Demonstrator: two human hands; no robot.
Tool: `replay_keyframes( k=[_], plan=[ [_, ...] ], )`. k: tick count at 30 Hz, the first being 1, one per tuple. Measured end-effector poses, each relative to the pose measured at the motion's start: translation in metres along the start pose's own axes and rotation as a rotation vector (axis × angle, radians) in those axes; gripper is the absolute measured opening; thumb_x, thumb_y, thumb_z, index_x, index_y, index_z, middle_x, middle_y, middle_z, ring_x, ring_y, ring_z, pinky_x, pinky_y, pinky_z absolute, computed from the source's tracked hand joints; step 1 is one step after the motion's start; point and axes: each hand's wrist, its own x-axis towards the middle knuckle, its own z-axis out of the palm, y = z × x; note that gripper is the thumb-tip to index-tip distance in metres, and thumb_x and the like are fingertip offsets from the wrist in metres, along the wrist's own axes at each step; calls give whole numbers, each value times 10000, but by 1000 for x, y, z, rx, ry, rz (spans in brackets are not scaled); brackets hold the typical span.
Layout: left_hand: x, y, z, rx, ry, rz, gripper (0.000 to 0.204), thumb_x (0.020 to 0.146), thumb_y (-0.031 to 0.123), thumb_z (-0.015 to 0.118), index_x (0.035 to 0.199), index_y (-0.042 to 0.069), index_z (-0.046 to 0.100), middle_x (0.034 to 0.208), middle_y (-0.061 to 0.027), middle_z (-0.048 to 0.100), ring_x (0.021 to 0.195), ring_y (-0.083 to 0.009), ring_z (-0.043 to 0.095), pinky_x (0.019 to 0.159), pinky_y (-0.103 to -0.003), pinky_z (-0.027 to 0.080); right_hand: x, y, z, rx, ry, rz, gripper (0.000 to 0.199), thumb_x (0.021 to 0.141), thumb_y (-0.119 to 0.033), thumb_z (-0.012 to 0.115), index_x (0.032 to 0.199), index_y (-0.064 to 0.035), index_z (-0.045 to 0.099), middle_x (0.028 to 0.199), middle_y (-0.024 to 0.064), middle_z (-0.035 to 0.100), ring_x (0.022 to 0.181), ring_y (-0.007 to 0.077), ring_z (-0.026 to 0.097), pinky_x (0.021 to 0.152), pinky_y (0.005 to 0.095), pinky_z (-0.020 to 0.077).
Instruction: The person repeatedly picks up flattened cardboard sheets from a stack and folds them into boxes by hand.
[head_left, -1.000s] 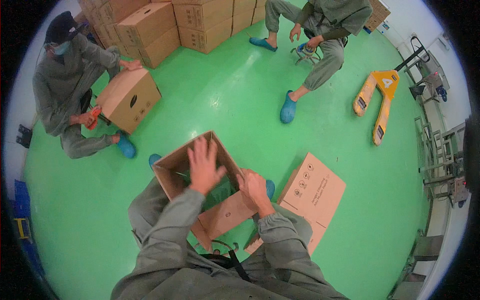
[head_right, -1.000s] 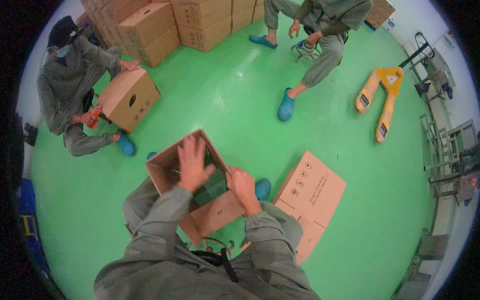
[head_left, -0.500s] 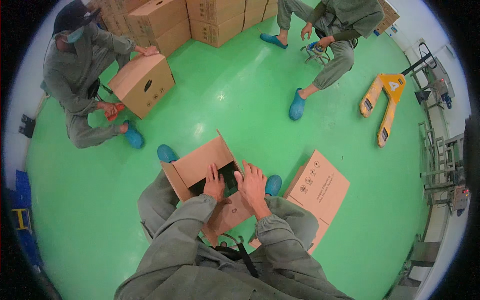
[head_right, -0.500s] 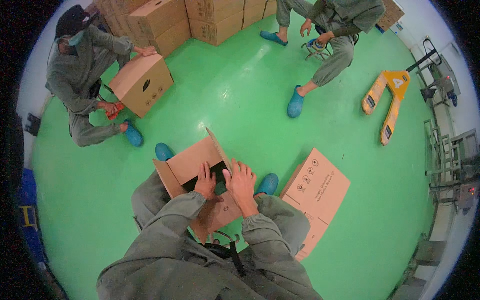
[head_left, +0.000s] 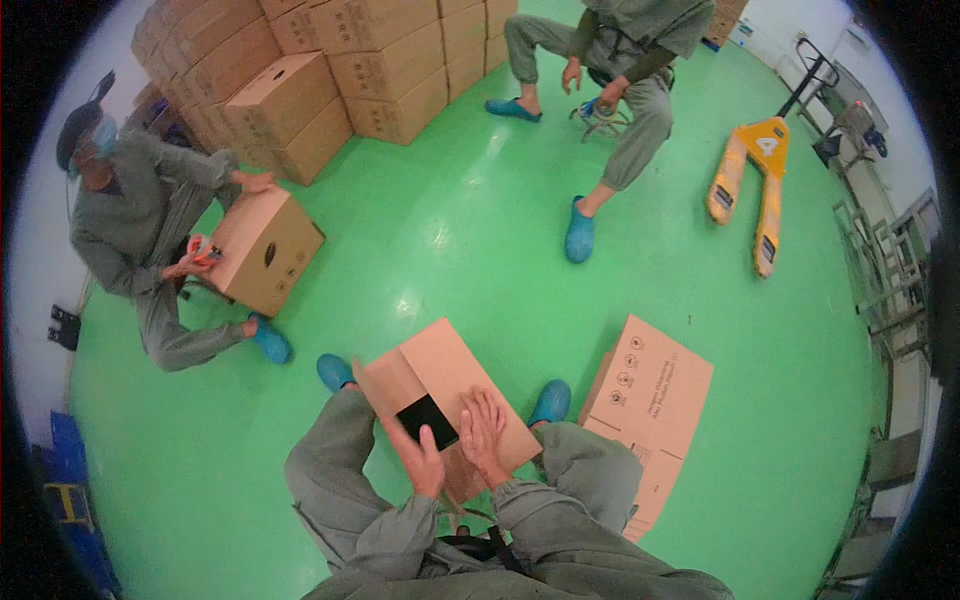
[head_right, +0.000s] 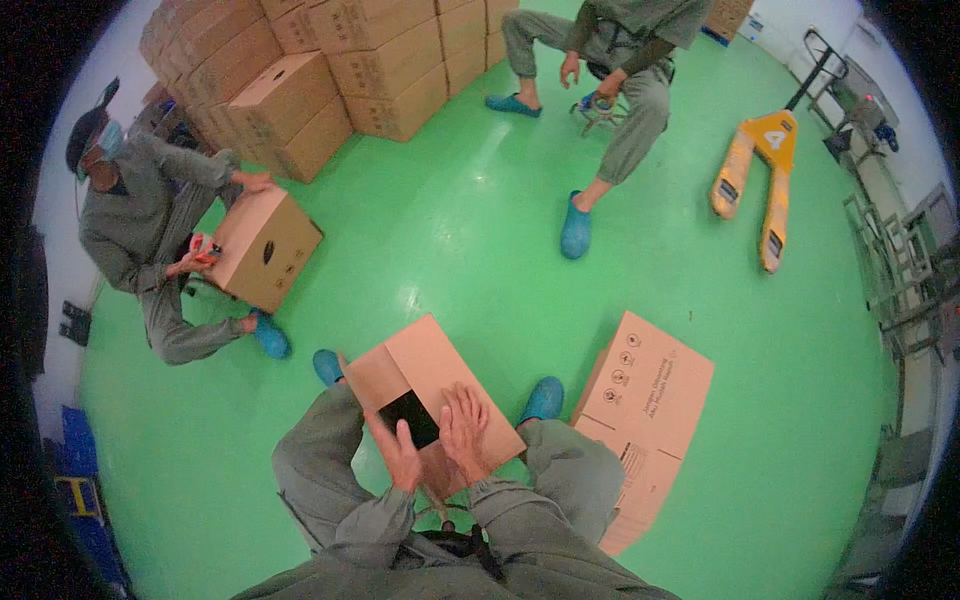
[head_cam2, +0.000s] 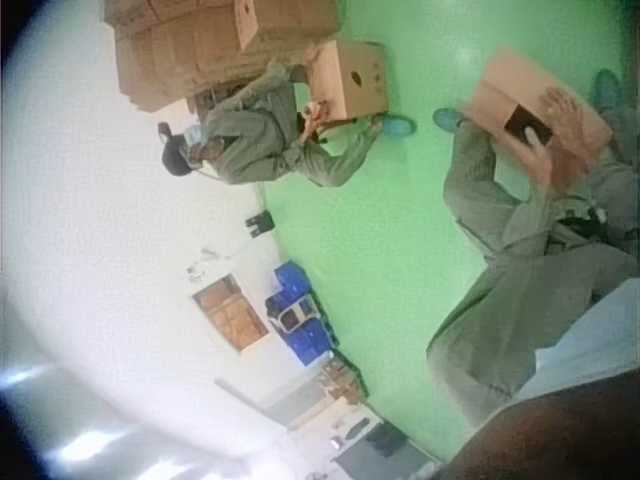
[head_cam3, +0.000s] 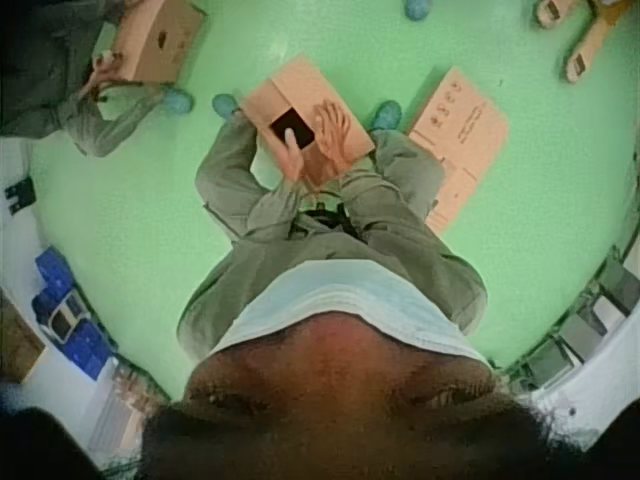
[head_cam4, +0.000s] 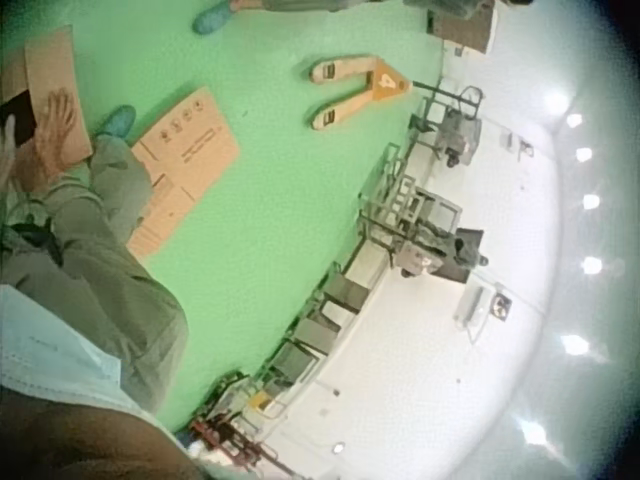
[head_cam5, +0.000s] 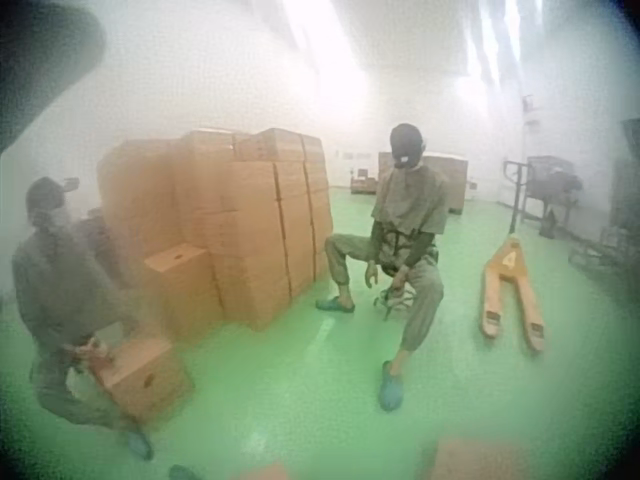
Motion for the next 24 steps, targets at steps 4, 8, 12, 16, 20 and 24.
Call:
replay_keyframes(
  k=[4,8,12,16,20,24],
  plan=[
    [27,-3,73,777,-189,184,897,917,539,501,1511,-79,236,1583,-318,176,1496,-437,125,1177,-631,50,18,18,-13,327,-143,217,565,1066,-466,274,1374,-91,564,1548,126,401,1503,284,212,1179,547,77],
    [55,25,84,642,-336,363,946,861,612,557,1503,-35,303,1598,-308,139,1503,-447,63,1150,-679,16,42,8,-82,550,-207,419,408,1044,-346,476,1334,-86,599,1364,101,581,1303,194,483,1099,428,354],
    [2,53,31,539,-729,638,862,815,581,647,1510,147,381,1594,-319,123,1494,-476,49,1089,-763,32,18,-17,-216,779,188,400,325,1020,-225,549,1243,2,619,1145,64,651,1105,142,568,980,305,441],
    [-57,25,-11,581,-990,994,741,795,480,689,1458,235,468,1543,-339,222,1479,-492,88,1031,-831,98,-39,37,-308,504,524,376,284,1012,-202,559,1194,1,639,1044,63,667,977,131,602,869,287,485],
    [17,7,54,991,-786,1285,619,814,268,631,1410,153,505,1524,-262,322,1463,-423,205,1081,-774,166,-103,168,-304,405,546,997,278,968,-231,614,1114,1,657,969,59,656,825,143,607,703,288,496],
    [166,83,154,961,-532,1032,552,879,100,482,1432,95,477,1614,-107,263,1504,-354,183,1189,-592,173,-199,248,-234,710,442,1541,267,946,-285,637,1055,-43,609,829,39,523,733,130,512,598,303,445]
  ],
)
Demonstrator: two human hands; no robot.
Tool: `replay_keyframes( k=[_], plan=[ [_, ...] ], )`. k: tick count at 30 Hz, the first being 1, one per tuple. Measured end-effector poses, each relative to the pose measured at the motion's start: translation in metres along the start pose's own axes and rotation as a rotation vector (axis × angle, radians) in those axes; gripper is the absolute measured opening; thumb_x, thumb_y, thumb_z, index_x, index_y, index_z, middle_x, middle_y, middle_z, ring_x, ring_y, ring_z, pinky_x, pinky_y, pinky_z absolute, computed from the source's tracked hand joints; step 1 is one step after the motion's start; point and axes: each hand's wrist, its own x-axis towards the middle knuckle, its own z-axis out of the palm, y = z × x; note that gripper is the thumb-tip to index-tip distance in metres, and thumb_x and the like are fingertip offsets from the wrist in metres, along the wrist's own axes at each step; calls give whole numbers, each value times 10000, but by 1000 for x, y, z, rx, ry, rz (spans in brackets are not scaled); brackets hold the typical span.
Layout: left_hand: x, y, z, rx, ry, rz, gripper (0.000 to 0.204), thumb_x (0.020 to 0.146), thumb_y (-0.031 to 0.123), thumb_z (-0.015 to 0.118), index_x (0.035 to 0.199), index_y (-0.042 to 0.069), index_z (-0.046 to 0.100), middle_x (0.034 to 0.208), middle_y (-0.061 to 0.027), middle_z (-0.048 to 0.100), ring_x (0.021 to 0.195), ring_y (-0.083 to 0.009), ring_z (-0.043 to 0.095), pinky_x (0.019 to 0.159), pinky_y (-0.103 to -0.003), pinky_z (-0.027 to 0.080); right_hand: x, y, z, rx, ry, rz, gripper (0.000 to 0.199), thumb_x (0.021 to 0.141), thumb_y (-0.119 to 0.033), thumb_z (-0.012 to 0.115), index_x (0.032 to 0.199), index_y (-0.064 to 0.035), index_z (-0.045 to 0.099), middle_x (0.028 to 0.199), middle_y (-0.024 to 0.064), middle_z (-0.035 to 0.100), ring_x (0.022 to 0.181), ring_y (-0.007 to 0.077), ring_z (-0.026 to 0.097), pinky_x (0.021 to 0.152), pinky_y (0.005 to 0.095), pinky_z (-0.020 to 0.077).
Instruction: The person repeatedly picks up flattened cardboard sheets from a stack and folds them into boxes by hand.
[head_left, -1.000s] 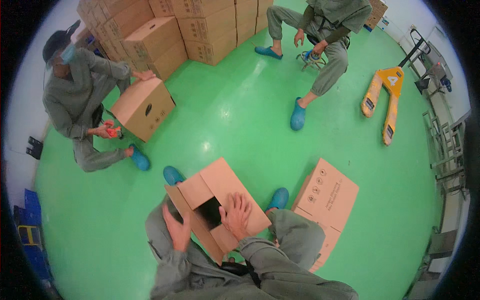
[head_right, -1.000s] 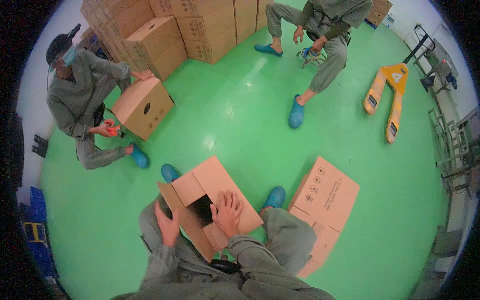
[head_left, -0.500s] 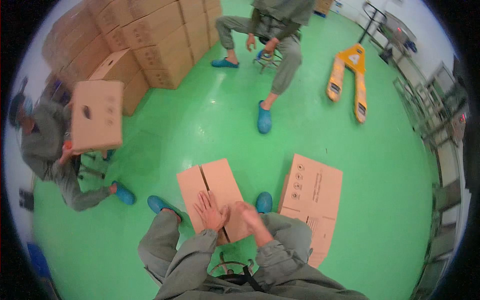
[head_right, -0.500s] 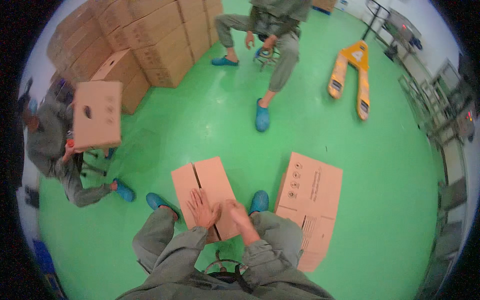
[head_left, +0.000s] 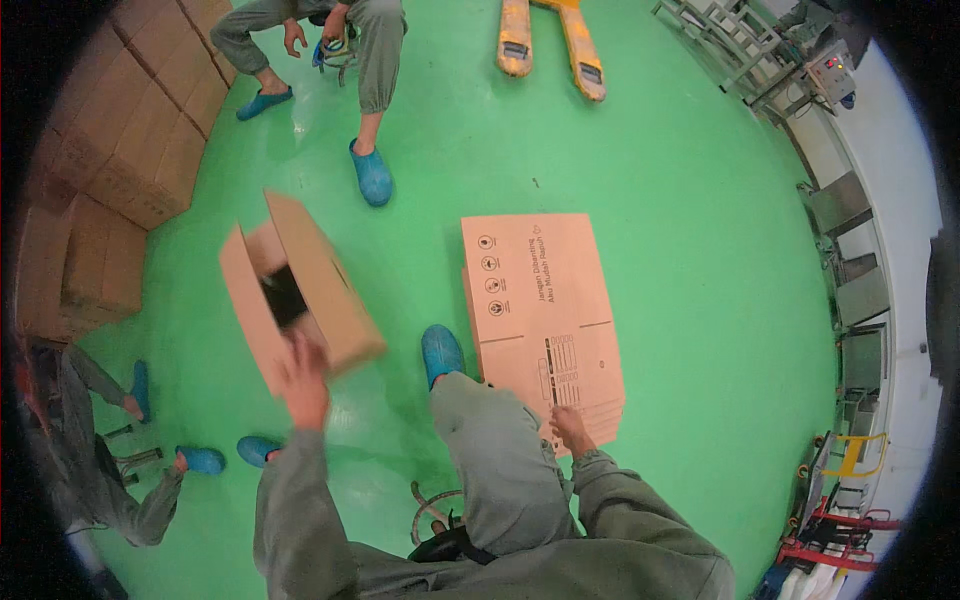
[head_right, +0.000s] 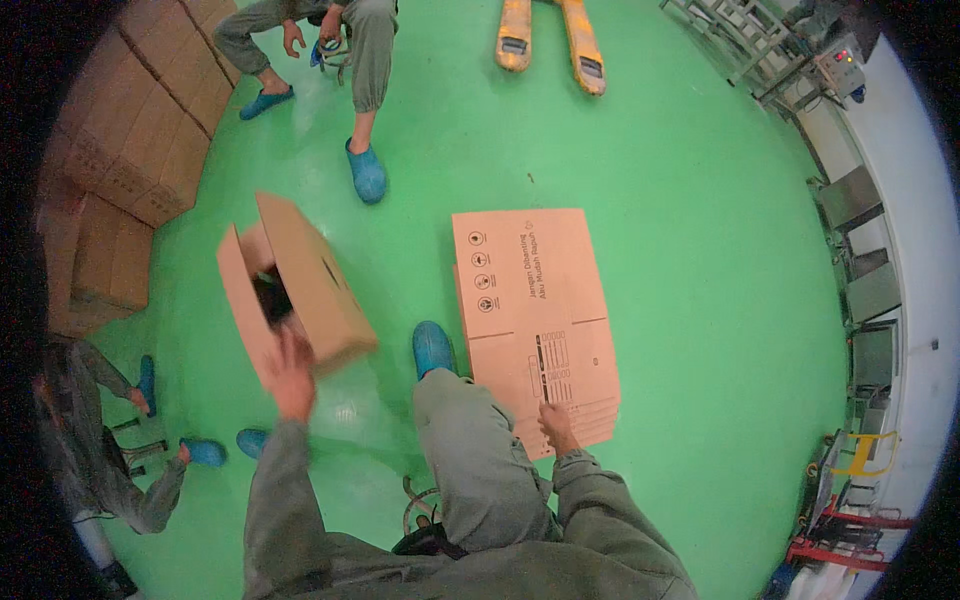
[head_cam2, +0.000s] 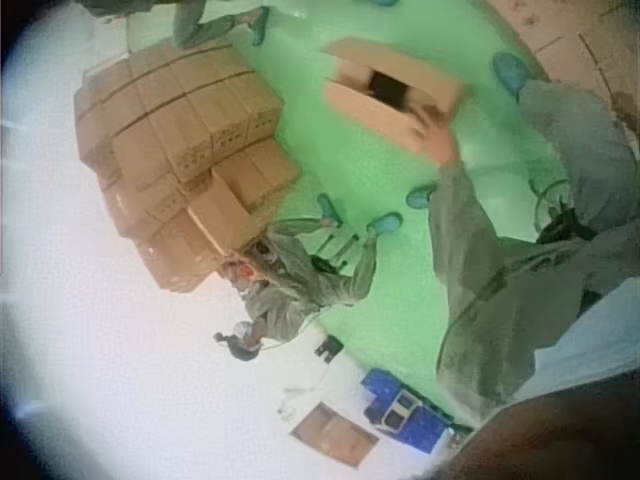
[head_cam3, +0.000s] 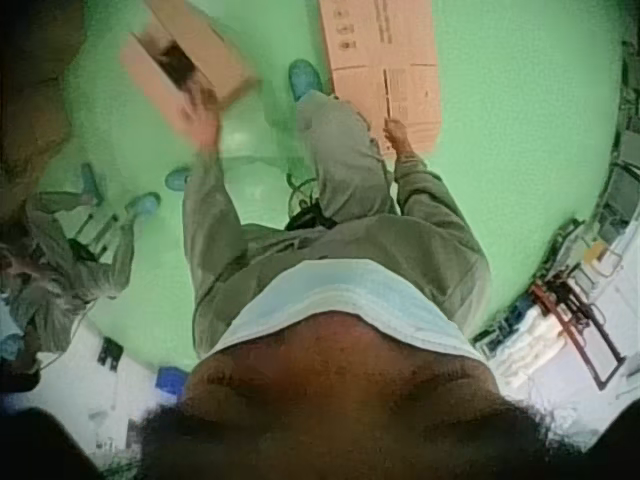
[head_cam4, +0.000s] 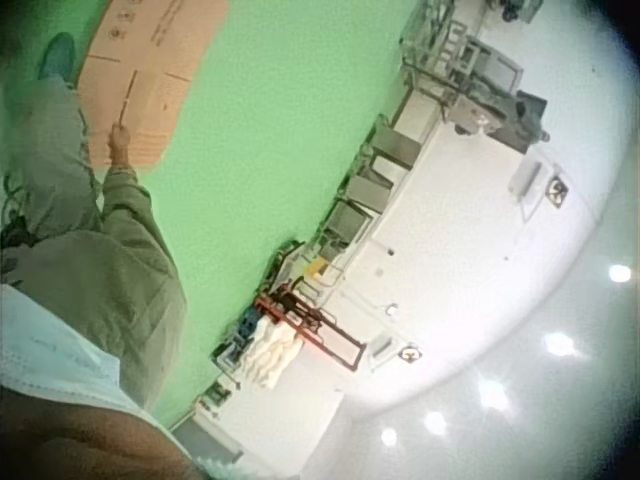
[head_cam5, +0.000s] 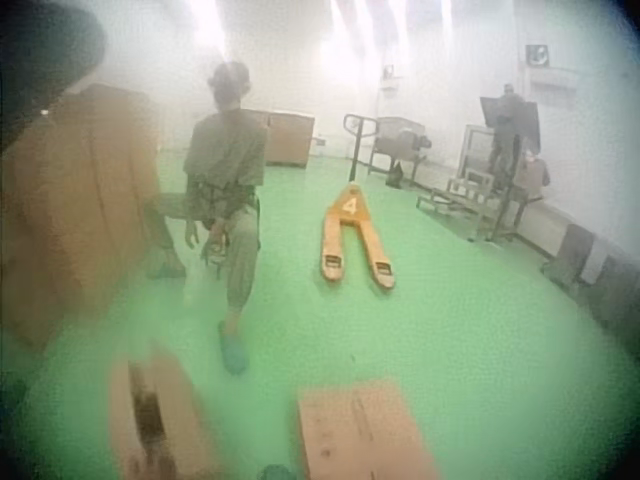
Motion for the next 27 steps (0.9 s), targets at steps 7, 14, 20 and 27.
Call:
replay_keyframes(
  k=[7,14,20,27],
  plan=[
    [73,-19,-108,-307,346,-58,760,812,158,708,1495,71,387,1632,-224,104,1484,-442,155,1172,-545,231,82,107,47,686,-145,-47,497,942,-307,652,1274,38,519,890,98,535,723,215,511,669,389,469],
    [-118,-57,-92,-438,-382,-197,774,755,166,762,1439,-8,446,1589,-320,146,1467,-474,190,1181,-529,223,87,72,65,848,-268,-56,425,987,-468,574,1053,-49,601,715,35,541,546,137,485,448,285,402],
    [-271,-82,-88,-649,-380,-523,699,815,237,736,1401,-42,477,1546,-353,237,1433,-471,287,1159,-467,308,31,15,71,919,-206,-90,347,984,-454,591,1012,-112,645,713,4,587,509,119,475,454,274,406],
    [-250,-54,-101,-765,-55,-374,630,854,279,710,1375,-14,511,1513,-318,348,1402,-435,372,1131,-459,351,-130,-153,35,585,-511,-758,166,952,-300,614,963,-136,631,788,-11,628,628,102,569,576,288,487]
  ],
)
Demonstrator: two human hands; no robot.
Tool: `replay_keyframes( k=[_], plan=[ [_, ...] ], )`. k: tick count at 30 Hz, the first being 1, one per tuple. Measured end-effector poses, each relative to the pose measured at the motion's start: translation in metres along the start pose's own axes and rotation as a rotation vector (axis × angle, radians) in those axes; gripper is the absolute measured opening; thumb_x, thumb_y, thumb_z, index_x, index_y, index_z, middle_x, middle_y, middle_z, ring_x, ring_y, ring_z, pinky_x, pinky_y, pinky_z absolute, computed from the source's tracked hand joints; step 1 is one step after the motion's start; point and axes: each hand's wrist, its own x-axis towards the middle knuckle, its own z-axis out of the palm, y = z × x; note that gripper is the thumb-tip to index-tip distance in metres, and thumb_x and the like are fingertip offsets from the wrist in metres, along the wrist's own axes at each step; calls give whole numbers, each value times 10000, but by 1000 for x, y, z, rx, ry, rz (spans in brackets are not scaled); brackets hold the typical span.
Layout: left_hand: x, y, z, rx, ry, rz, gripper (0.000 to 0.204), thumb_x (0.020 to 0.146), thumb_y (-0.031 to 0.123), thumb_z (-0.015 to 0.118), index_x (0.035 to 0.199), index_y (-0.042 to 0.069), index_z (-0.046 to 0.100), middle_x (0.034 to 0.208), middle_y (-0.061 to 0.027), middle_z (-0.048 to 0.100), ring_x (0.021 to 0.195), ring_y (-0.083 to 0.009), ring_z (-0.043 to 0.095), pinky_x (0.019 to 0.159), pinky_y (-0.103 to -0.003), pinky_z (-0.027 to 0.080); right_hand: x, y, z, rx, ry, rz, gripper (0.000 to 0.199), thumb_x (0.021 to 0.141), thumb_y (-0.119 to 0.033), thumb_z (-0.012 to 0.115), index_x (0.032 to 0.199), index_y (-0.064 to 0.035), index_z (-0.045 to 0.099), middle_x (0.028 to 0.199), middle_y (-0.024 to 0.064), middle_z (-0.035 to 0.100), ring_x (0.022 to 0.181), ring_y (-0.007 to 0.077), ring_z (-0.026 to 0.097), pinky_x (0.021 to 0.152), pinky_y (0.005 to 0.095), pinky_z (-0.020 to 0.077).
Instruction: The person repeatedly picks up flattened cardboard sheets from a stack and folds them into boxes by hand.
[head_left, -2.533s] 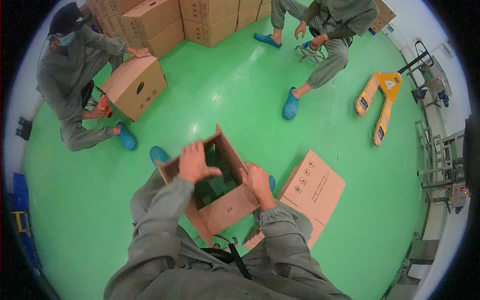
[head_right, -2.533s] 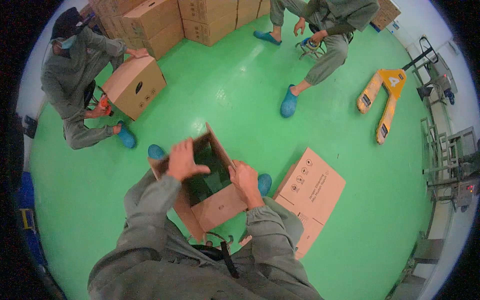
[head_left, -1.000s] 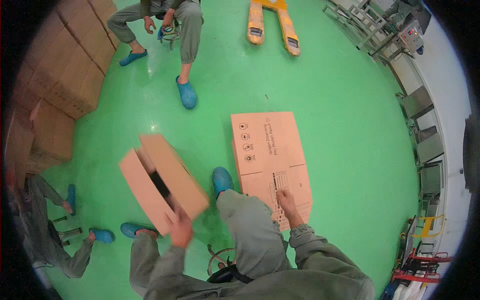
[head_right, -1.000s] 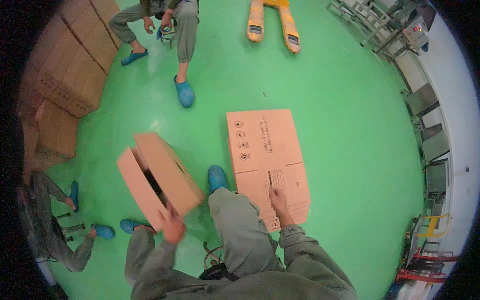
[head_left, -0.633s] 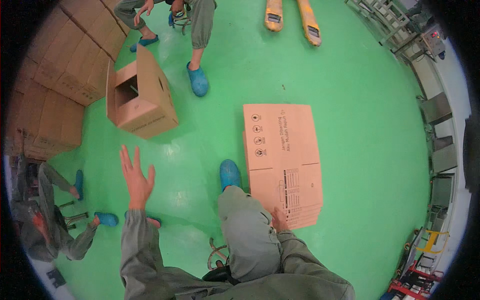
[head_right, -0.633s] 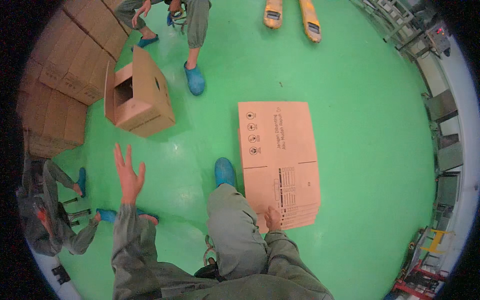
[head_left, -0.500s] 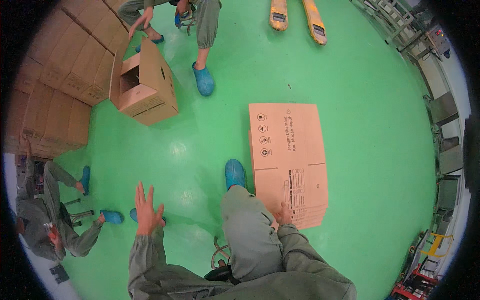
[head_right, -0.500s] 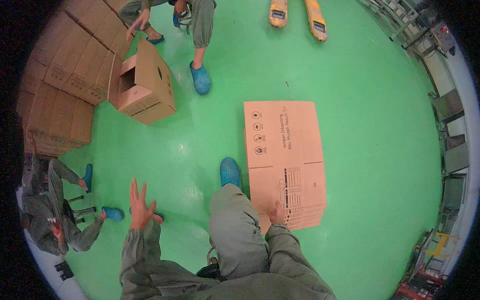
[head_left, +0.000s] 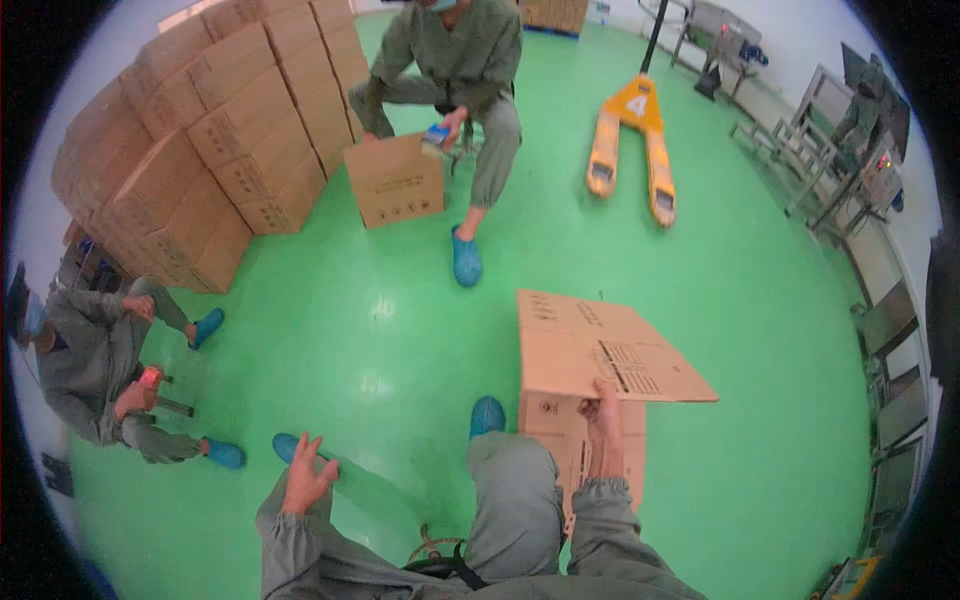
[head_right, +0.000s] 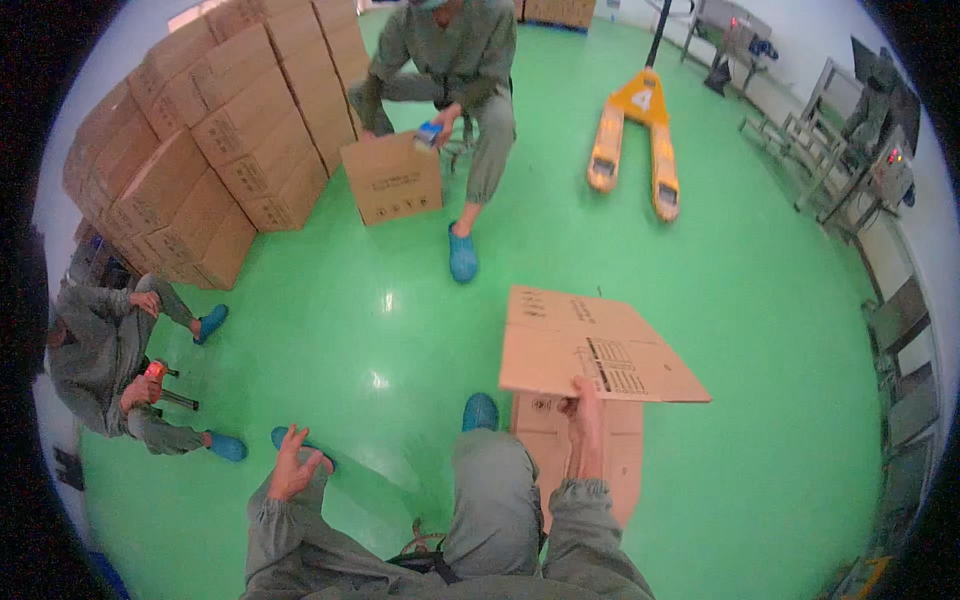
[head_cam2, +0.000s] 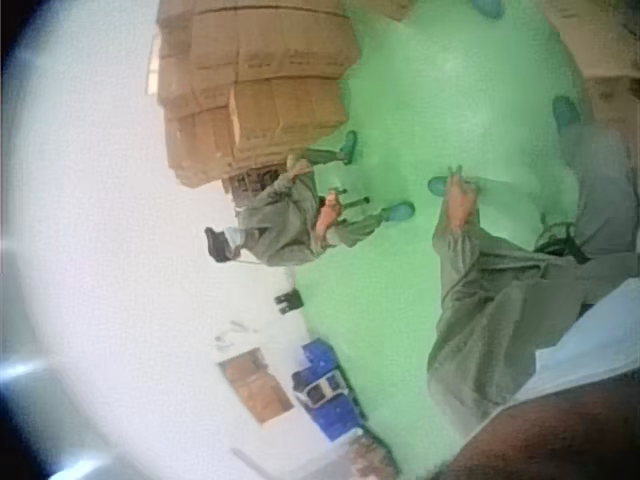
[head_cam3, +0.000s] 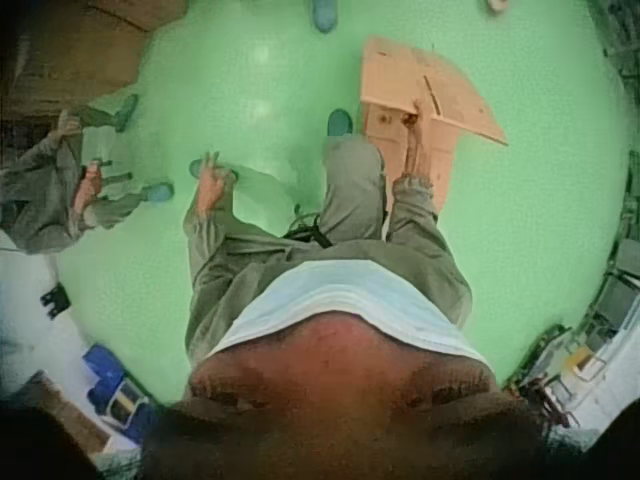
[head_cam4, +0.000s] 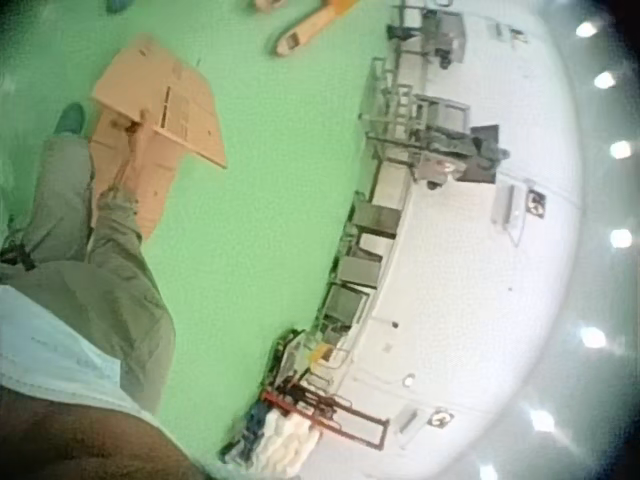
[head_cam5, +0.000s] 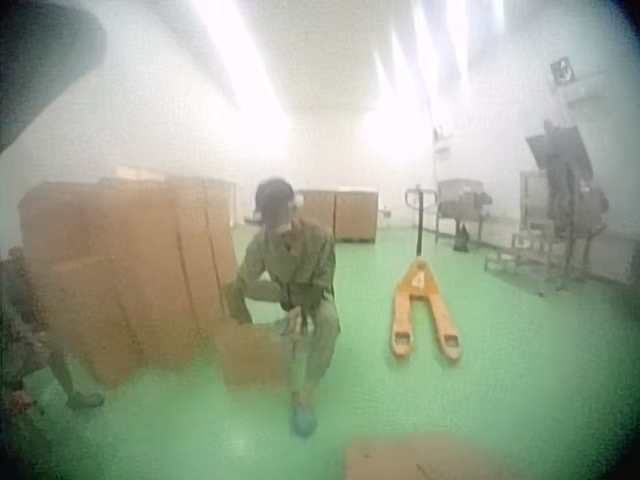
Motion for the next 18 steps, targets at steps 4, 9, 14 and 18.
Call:
replay_keyframes(
  k=[4,9,14,18],
  plan=[
    [-37,24,16,-218,78,211,600,896,325,696,1375,9,523,1501,-276,402,1384,-393,418,1100,-450,390,-145,9,48,-182,-66,-159,257,905,-239,620,999,-3,661,870,112,667,697,199,636,585,377,511],
    [-51,49,29,-643,-303,-29,767,963,582,527,1516,81,352,1583,-166,299,1451,-313,312,1130,-523,329,-296,143,76,-1028,-98,-448,464,872,-422,627,951,31,691,863,242,703,863,410,695,712,499,533],
    [-20,31,51,-1298,-281,-442,1108,879,720,549,1581,88,-29,1607,-227,173,1445,-348,300,1142,-518,314,-348,258,27,-1748,-806,176,524,910,-514,519,1178,-82,644,1006,231,699,961,418,681,795,544,534],
    [-19,-25,79,-960,39,-440,990,929,669,505,1561,4,133,1511,-238,384,1417,-335,362,1145,-432,332,-326,279,26,-1469,-782,60,520,969,-515,435,1293,-135,582,1277,189,630,1182,442,573,993,490,464]
  ],
)
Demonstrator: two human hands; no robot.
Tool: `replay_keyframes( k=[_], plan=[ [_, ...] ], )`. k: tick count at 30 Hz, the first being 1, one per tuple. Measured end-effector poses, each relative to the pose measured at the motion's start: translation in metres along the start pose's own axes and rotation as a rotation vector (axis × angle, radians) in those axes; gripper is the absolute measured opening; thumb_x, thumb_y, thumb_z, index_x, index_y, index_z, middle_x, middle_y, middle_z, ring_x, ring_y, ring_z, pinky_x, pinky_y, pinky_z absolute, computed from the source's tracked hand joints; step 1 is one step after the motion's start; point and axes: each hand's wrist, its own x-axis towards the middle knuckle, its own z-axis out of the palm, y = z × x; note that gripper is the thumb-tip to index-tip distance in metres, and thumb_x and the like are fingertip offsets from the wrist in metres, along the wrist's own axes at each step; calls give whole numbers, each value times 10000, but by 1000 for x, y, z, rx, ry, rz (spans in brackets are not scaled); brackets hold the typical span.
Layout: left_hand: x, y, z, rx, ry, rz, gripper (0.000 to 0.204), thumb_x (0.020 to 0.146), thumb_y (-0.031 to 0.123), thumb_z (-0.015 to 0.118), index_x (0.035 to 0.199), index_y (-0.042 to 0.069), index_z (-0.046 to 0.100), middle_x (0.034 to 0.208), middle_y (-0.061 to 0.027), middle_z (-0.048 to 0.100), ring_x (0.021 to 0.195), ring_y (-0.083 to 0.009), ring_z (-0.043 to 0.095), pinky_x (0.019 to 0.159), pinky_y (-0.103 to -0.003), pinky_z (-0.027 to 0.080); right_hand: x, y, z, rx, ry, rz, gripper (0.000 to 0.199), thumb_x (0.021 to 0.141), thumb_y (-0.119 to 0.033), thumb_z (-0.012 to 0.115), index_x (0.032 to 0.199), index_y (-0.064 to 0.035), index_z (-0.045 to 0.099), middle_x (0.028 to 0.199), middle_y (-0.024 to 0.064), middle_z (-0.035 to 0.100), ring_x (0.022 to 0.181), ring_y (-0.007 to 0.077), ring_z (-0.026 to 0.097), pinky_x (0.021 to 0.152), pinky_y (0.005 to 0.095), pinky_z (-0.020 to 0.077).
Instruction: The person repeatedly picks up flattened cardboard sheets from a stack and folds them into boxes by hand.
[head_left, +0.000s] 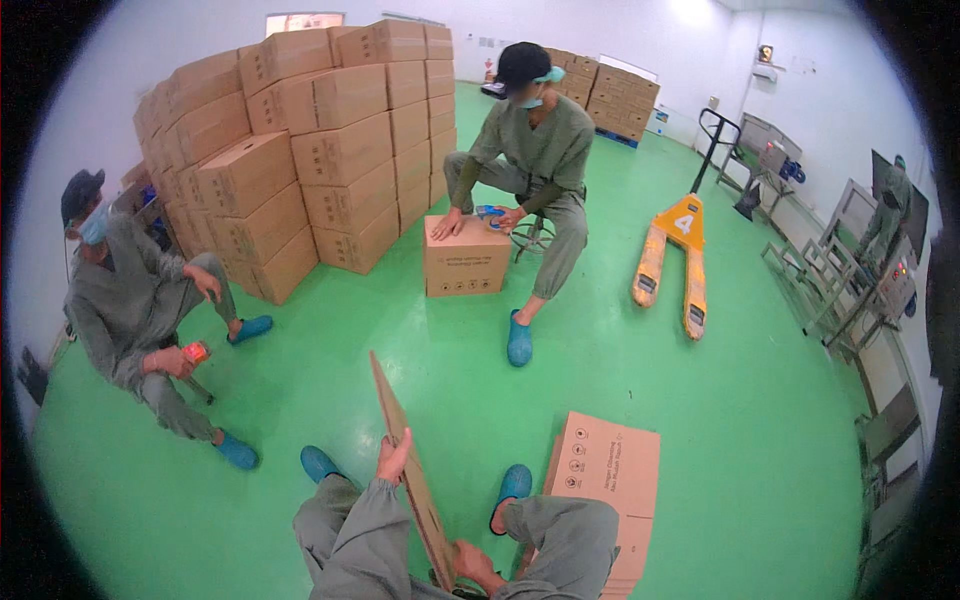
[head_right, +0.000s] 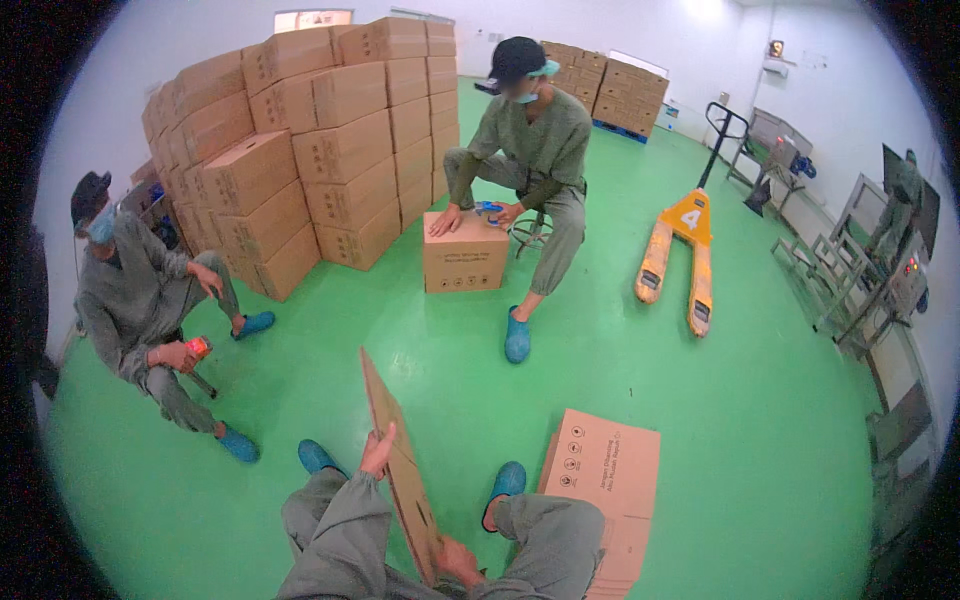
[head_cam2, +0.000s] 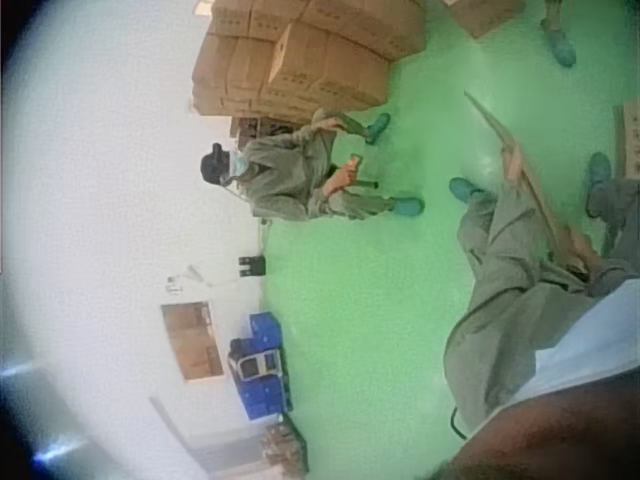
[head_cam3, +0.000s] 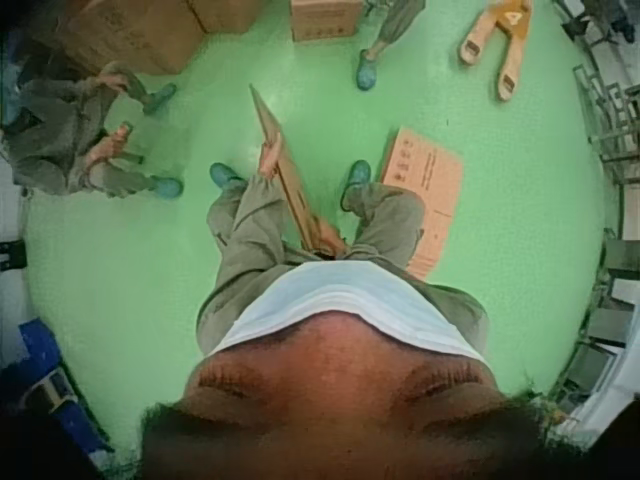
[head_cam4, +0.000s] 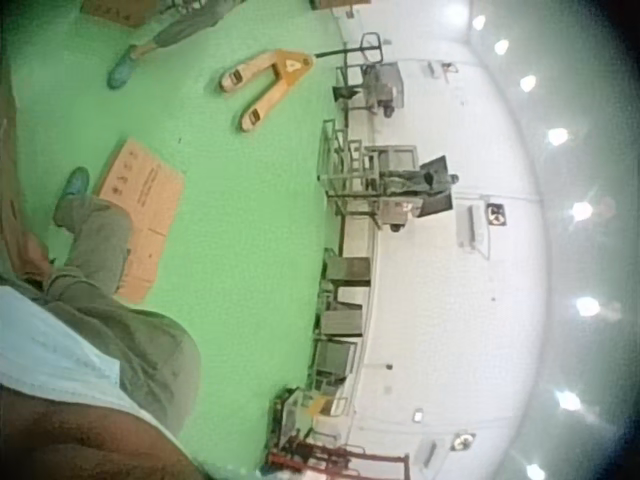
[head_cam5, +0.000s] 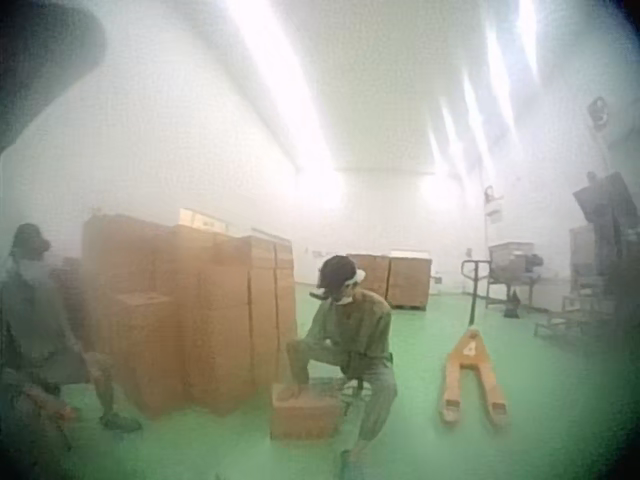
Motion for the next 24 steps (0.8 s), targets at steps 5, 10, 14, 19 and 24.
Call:
replay_keyframes(
  k=[5,10,14,19,24],
  plan=[
    [29,-46,7,-110,115,176,795,997,606,398,1479,-24,334,1445,-224,479,1367,-342,438,1109,-411,368,54,-80,-27,508,83,-239,823,898,-625,589,1423,-9,441,1356,202,560,1188,321,588,1011,411,455],
    [36,-54,11,2,252,231,717,1015,583,346,1359,-24,507,1345,-239,567,1304,-374,507,1056,-443,416,44,-100,-60,368,132,-174,859,842,-584,693,1431,-10,443,1374,197,561,1202,333,584,1027,408,452],
    [2,-59,-47,660,248,214,621,1007,512,411,1134,-42,660,1058,-256,694,1078,-448,637,890,-510,507,52,-56,-117,283,146,-123,792,834,-544,710,1387,-14,508,1339,187,600,1172,330,610,993,416,471],
    [-47,-50,-78,721,170,377,364,911,286,594,1063,-42,623,957,-247,703,932,-424,679,741,-489,556,83,-52,-110,110,-83,-329,669,880,-506,652,1340,-29,561,1225,209,659,1137,358,627,957,431,483],
    [-74,-50,-72,365,329,110,635,824,120,636,1395,14,378,1162,-242,650,980,-391,680,742,-489,575,72,-98,-51,197,-138,-387,693,918,-562,596,1366,-37,544,1275,217,632,1096,374,639,938,432,493]
  ],
)
